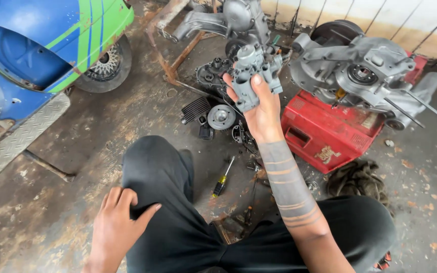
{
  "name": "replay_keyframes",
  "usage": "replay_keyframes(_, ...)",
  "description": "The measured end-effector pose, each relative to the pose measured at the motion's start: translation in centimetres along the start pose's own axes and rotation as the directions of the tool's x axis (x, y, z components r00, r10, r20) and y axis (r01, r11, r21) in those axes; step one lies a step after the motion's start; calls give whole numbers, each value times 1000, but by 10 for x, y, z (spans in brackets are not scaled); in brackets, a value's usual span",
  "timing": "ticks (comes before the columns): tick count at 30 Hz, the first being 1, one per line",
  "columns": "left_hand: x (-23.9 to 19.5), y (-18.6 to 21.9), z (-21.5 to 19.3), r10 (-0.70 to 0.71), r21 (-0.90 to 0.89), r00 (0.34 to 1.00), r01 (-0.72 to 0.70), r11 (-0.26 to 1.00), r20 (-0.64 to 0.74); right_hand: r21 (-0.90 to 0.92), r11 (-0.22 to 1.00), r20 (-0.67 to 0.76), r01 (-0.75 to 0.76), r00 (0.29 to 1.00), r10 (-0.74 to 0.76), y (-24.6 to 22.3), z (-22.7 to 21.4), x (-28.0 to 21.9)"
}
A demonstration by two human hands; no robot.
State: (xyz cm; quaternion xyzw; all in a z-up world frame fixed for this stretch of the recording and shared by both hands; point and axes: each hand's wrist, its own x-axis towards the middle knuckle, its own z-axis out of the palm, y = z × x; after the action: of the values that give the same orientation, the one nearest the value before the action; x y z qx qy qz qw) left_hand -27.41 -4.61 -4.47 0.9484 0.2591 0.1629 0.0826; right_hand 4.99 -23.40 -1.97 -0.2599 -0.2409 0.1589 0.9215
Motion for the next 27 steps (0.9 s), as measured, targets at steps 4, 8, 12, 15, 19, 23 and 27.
replay_keyframes(4, -8, 0, 1, 2, 6, 1000, -2, 1000, 14, -26, 999, -15, 24, 1000, -25, -10, 7, -1)
replay_keyframes(8, 9, -7, 27, 122, 68, 989, -116, 991, -88, -41, 999, -19, 15, 1000, -16, -9, 6, -2)
replay_keyframes(12, 33, -24, 67, 78, 58, 990, -86, 995, 117, -10, 999, -20, -38, 999, 37, -4, 11, 0)
replay_keyframes(15, 28, -51, 91, 127, 52, 975, -138, 989, 181, -19, 999, 4, -28, 1000, 28, -3, 14, 0)
replay_keyframes(19, 10, -76, 94, 28, 35, 897, -48, 998, 440, -74, 997, 20, 0, 1000, 2, -5, 11, 5)
replay_keyframes(23, 20, -92, 103, -55, -32, 886, 79, 996, 461, -75, 997, -8, -7, 1000, 7, 4, -3, 21)
replay_keyframes(27, 29, -88, 84, -168, -33, 841, 215, 976, 515, -76, 997, -39, -33, 999, 30, 11, 2, 27)
